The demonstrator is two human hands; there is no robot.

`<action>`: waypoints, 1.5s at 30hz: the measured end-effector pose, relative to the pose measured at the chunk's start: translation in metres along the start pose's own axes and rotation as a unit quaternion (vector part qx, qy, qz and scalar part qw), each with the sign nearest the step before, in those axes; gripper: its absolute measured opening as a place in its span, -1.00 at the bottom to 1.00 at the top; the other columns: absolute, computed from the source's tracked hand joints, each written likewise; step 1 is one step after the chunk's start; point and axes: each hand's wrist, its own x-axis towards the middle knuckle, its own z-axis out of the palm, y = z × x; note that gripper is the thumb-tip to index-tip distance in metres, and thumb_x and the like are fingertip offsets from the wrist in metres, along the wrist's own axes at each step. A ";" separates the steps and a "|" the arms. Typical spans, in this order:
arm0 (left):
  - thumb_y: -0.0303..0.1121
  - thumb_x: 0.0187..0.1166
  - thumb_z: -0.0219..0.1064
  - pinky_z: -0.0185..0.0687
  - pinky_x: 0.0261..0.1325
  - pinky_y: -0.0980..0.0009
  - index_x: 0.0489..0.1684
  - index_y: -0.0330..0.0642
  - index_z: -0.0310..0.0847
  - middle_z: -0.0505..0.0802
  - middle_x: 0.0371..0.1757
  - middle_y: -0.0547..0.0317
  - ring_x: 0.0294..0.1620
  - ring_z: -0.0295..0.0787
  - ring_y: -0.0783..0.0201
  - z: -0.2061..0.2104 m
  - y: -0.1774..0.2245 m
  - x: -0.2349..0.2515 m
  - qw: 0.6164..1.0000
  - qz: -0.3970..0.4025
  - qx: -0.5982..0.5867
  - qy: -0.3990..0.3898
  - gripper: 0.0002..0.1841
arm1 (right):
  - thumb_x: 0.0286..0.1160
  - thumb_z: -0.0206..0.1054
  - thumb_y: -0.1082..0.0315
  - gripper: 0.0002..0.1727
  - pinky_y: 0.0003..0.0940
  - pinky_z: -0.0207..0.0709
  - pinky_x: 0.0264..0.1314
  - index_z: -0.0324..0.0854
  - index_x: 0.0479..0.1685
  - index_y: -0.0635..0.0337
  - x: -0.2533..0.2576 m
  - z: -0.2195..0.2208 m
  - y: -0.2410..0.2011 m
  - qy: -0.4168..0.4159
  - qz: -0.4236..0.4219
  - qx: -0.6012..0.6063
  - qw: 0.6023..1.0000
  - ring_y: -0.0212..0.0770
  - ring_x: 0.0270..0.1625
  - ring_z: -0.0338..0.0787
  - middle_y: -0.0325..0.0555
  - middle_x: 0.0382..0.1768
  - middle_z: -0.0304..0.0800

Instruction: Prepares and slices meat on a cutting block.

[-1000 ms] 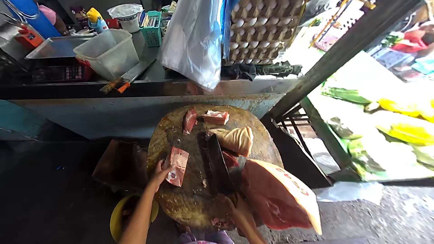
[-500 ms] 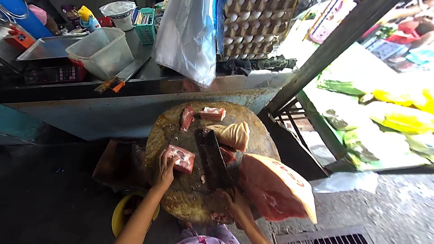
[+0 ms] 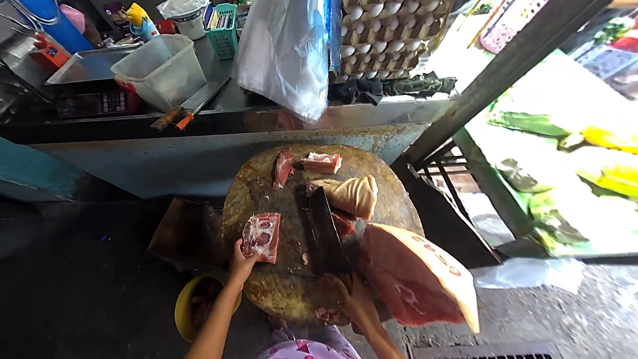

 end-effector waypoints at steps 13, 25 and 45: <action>-0.48 0.25 0.66 0.46 0.57 0.03 0.75 -0.46 -0.04 0.49 0.57 -0.44 0.56 0.50 -0.14 0.044 0.041 0.018 0.997 -0.023 -0.039 -0.058 0.04 | 0.78 0.21 -0.01 -0.30 0.18 0.61 0.34 0.28 0.68 0.34 0.001 0.002 0.000 0.009 0.003 -0.002 1.000 0.23 0.21 0.82 0.37 0.24 0.73; -0.70 0.46 0.26 0.27 0.73 -0.15 0.36 -0.40 0.66 0.52 0.65 -0.38 0.70 0.38 -0.36 0.048 -0.007 0.000 0.844 0.435 0.314 -0.011 -0.56 | 0.78 0.20 -0.05 -0.27 0.18 0.52 0.50 0.25 0.73 0.31 -0.001 0.005 -0.003 0.014 0.010 -0.008 1.000 0.25 0.41 0.73 0.35 0.36 0.69; 0.12 0.22 0.60 0.21 0.69 -0.17 0.89 -0.03 0.04 0.44 0.72 -0.15 0.71 0.35 -0.15 0.049 0.077 0.044 0.863 0.204 0.435 -0.155 0.13 | 0.77 0.21 -0.06 -0.27 0.18 0.54 0.46 0.26 0.73 0.27 -0.004 0.001 -0.005 0.003 0.027 0.000 1.000 0.24 0.37 0.75 0.34 0.33 0.71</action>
